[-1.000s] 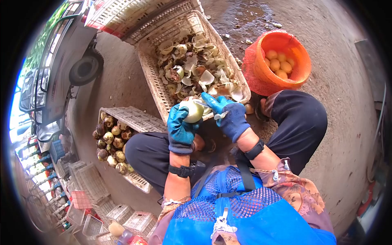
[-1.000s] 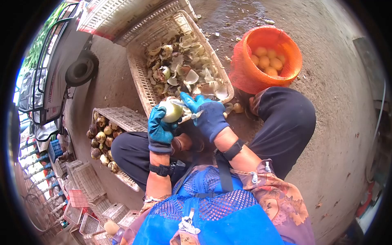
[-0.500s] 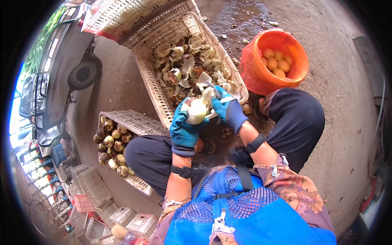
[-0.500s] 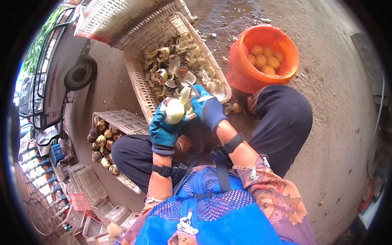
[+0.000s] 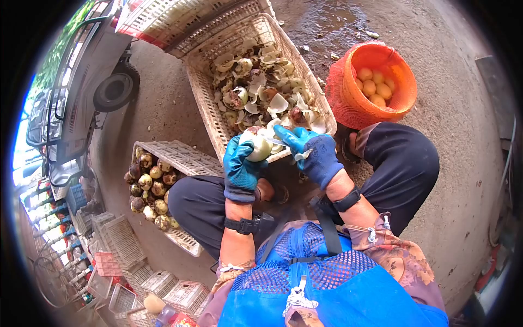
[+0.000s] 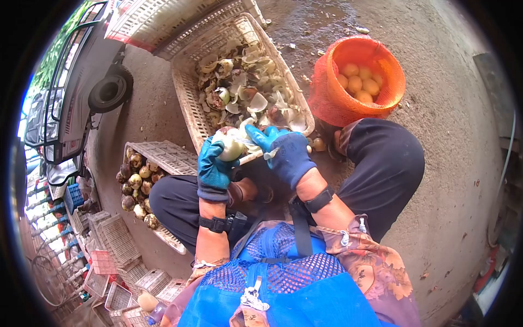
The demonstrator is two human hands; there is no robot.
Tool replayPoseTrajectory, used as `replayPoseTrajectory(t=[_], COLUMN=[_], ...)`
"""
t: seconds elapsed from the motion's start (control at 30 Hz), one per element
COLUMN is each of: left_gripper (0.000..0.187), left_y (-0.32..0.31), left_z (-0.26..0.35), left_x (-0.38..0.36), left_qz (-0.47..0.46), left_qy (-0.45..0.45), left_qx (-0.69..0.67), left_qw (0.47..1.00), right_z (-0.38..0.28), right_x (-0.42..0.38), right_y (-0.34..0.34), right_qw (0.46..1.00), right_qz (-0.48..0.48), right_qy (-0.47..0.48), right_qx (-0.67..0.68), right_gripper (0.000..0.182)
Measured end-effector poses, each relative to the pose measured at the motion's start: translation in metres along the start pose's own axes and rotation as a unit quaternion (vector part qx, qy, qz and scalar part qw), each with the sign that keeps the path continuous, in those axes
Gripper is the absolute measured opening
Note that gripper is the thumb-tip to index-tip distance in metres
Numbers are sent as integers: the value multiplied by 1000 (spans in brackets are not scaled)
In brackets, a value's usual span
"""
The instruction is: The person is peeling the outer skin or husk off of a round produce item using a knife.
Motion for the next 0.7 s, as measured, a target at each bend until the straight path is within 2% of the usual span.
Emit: replayPoseTrajectory(t=[0.17,0.37,0.47,0.57,0.63,0.67,0.7], left_gripper=[32,32,33,32,32,32,32], left_y=[8,3,3,0,-1,-1,0], left_z=[4,15,16,20,24,23,22], left_x=[-1,3,4,4,3,3,4], left_qz=[25,18,16,24,36,36,36], left_qy=[-25,-80,-91,-119,-144,-128,-111], left_qx=[40,86,95,125,180,169,157], left_qw=[999,993,991,985,972,977,981], right_z=[4,8,7,12,6,3,2], right_x=[3,5,6,2,5,6,8], right_y=[-5,-22,-17,-40,-15,-6,-3], right_qw=[999,989,990,968,994,995,995], right_qz=[-3,38,34,-2,-40,-59,-55], right_qy=[-25,-48,-52,-86,-83,-80,-65], right_qx=[22,133,130,237,65,-21,-43], right_gripper=[55,38,36,41,46,50,52])
Point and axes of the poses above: each hand's wrist, its own x-axis towards the middle knuckle, its own y-axis out of the back of the hand, z = x × y, the point moved 10 cm from there along x, towards the middle knuckle, and after that the axes turned 9 degrees about -x, right-handed, at the moved point
